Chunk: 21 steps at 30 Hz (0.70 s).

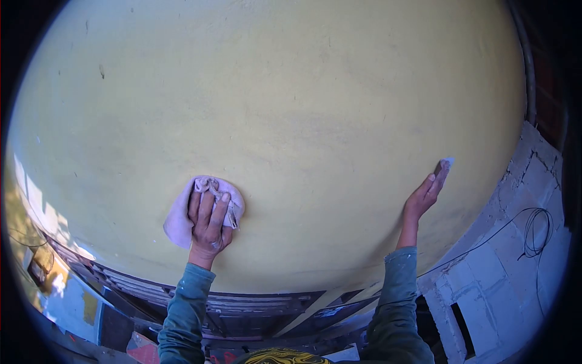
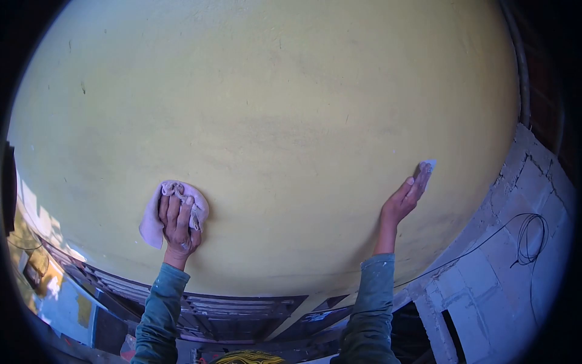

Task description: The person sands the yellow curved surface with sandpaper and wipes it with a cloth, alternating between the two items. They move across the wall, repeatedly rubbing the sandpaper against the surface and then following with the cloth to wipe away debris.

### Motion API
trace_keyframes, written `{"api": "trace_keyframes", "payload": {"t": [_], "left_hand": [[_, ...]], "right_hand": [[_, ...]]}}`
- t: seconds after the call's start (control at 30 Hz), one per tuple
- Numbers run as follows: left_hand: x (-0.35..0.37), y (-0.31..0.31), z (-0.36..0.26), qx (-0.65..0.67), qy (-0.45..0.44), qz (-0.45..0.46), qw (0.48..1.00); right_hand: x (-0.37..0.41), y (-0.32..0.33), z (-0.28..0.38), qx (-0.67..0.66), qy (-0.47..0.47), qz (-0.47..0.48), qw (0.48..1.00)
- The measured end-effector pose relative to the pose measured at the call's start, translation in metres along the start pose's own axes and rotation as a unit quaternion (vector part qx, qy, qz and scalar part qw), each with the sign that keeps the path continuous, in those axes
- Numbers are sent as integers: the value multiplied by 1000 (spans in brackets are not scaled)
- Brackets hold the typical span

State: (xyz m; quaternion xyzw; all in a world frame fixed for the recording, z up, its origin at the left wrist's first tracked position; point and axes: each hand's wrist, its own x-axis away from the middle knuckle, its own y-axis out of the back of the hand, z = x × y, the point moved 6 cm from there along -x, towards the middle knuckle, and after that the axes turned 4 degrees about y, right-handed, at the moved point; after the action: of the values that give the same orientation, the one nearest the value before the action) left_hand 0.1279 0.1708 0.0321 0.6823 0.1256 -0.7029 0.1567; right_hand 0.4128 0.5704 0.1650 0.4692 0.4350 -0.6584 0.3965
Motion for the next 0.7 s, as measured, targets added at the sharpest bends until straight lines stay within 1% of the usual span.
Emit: {"api": "trace_keyframes", "payload": {"t": [0.03,0.1,0.13,0.17,0.2,0.23,0.27,0.3,0.33,0.4,0.43,0.47,0.5,0.53,0.57,0.63,0.7], "left_hand": [[0,2,2,-5,4,-2,1000],[0,0,-1,3,-2,-6,1000],[0,-1,-1,8,-2,-7,1000],[1,-2,0,0,-2,-13,1000],[1,-2,0,-7,-1,-17,1000],[1,-2,-1,-1,-3,-16,1000],[0,-1,0,0,0,-14,1000],[0,0,0,-1,4,-11,1000],[0,-1,1,1,4,-8,1000],[0,0,1,3,2,-7,1000],[0,0,0,8,-1,-3,1000],[-2,3,-1,14,21,2,1000],[-1,4,0,12,21,2,1000],[-1,4,0,13,19,-3,1000],[-2,2,-1,16,17,-8,1000],[-5,1,-3,20,15,-15,1000],[1,-1,0,-9,1,-11,1000]], "right_hand": [[-5,3,-36,-12,-94,-59,994],[-13,6,-38,7,-147,-72,987],[-9,-2,-30,10,-105,-48,993],[-1,-11,1,16,-63,-25,998],[12,-18,49,13,26,27,999],[26,-24,91,8,115,80,990],[47,-28,113,-1,238,156,959],[67,-31,128,-13,355,230,906],[64,-29,123,-13,355,230,906],[33,-25,90,-3,279,173,945],[7,-19,67,5,171,109,979],[-14,-12,42,7,66,37,997],[-25,-11,-6,9,-19,-31,999],[-35,-10,-32,28,-60,-50,997],[-42,-14,-23,31,-59,-52,996],[-44,-26,36,8,9,-7,1000],[-19,-42,118,-8,173,83,981]]}}
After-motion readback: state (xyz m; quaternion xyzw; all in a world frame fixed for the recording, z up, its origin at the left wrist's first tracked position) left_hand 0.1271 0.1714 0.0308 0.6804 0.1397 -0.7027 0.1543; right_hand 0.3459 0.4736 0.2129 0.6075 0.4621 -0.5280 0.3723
